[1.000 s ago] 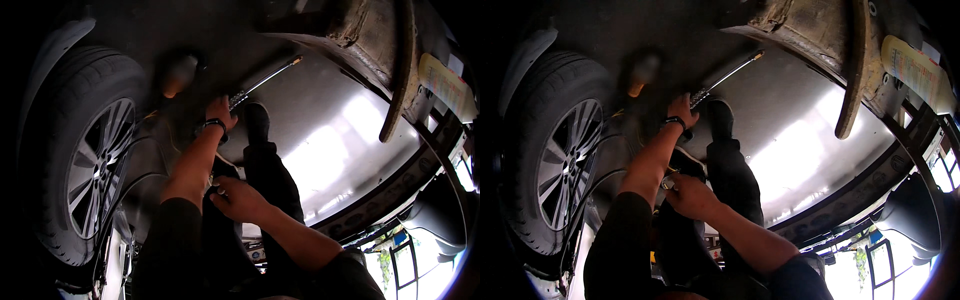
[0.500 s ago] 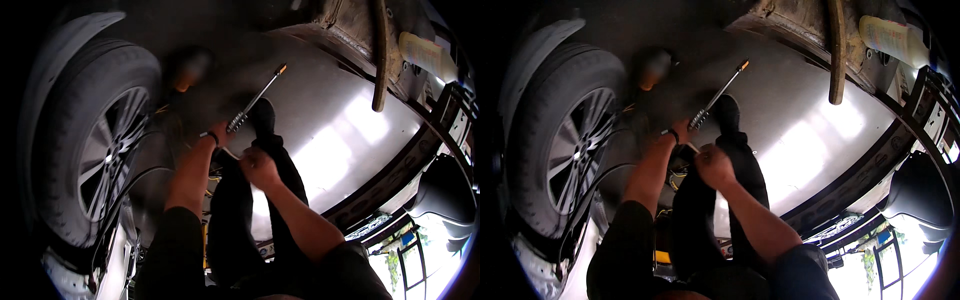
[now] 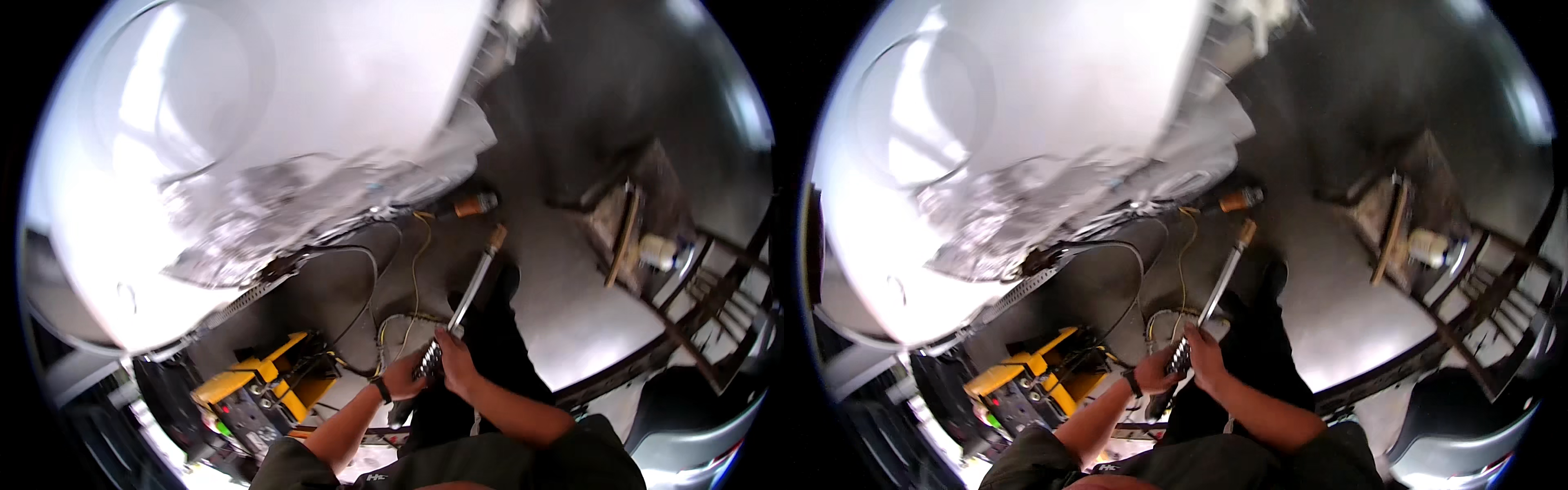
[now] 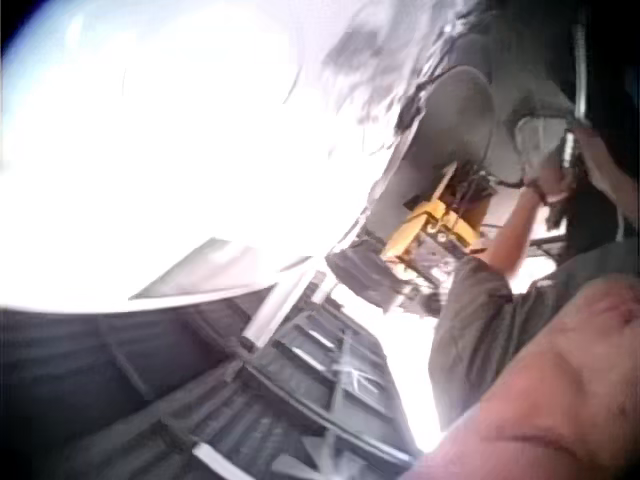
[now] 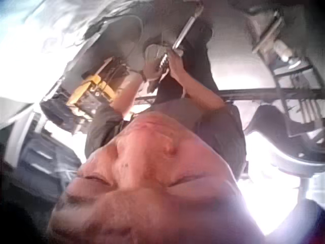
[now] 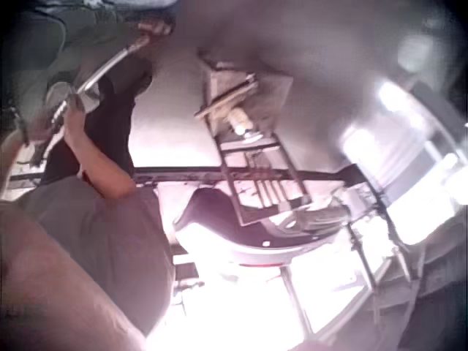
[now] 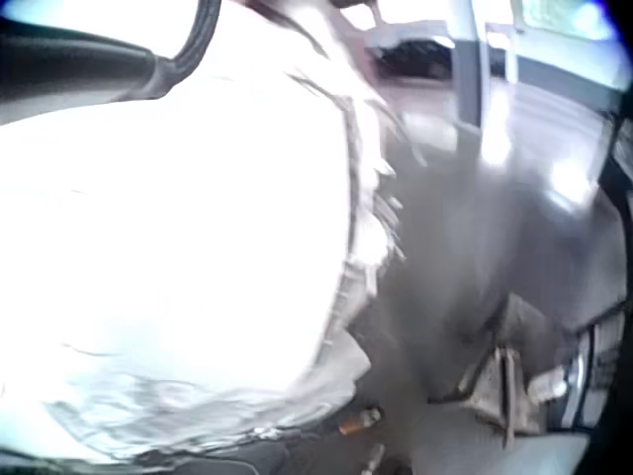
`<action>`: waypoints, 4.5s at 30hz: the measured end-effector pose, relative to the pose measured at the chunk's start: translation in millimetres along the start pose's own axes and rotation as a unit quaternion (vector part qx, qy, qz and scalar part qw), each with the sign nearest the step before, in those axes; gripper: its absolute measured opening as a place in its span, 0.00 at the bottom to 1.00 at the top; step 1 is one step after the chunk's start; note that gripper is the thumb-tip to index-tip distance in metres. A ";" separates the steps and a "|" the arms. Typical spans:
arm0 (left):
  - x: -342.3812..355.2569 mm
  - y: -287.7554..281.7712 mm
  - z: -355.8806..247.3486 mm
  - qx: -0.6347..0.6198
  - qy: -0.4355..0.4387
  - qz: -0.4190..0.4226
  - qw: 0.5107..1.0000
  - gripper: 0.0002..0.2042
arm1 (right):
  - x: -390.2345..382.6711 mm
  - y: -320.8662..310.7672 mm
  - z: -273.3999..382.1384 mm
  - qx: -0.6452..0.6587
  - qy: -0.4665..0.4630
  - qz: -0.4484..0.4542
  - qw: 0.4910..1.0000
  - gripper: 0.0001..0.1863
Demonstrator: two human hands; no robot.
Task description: The person pulls a dent from a car panel using a slide hammer, touches the metal by hand, and taps the area with a hammer.
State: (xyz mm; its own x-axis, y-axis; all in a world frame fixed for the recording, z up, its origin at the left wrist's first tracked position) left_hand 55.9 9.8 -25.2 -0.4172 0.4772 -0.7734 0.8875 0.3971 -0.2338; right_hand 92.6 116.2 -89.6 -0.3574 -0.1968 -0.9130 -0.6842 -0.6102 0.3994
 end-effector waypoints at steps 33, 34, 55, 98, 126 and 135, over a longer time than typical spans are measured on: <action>-252.8 101.8 -57.3 -0.842 -0.121 -0.247 0.464 0.20 | -217.9 277.3 -22.5 -0.431 0.187 0.383 0.795 0.24; -254.3 104.5 -57.9 -0.833 -0.160 -0.252 0.465 0.19 | -218.5 280.3 -19.0 -0.441 0.182 0.392 0.786 0.24; -301.1 133.2 -107.4 -0.866 -0.125 -0.181 0.450 0.24 | -238.4 333.9 -3.7 -0.347 0.247 0.376 0.823 0.09; -223.6 147.1 -69.2 -0.892 -0.102 -0.238 0.371 0.16 | -210.0 298.1 7.0 -0.516 0.106 0.387 0.757 0.08; -244.7 126.2 -67.2 -0.873 -0.105 -0.183 0.439 0.21 | -208.0 334.1 -7.0 -0.400 0.122 0.427 0.801 0.12; -229.1 128.9 -58.9 -0.888 -0.109 -0.175 0.410 0.17 | -206.3 303.6 -10.6 -0.356 0.056 0.416 0.835 0.07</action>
State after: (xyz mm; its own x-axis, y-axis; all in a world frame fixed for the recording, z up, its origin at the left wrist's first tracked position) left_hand 254.4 -2.2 156.5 -0.2584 0.1426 -0.9554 -0.8434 0.4490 0.2951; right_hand -34.7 -36.5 219.2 -0.4317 -0.8263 -0.3617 0.3366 -0.5196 0.7853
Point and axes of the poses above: each hand's wrist, its own x-axis towards the middle knuckle, its own y-axis out of the palm, z = x × y, the point moved 9 cm from there along x, towards the middle knuckle, and after that the axes turned 1 degree about z, right-handed, at the moved point
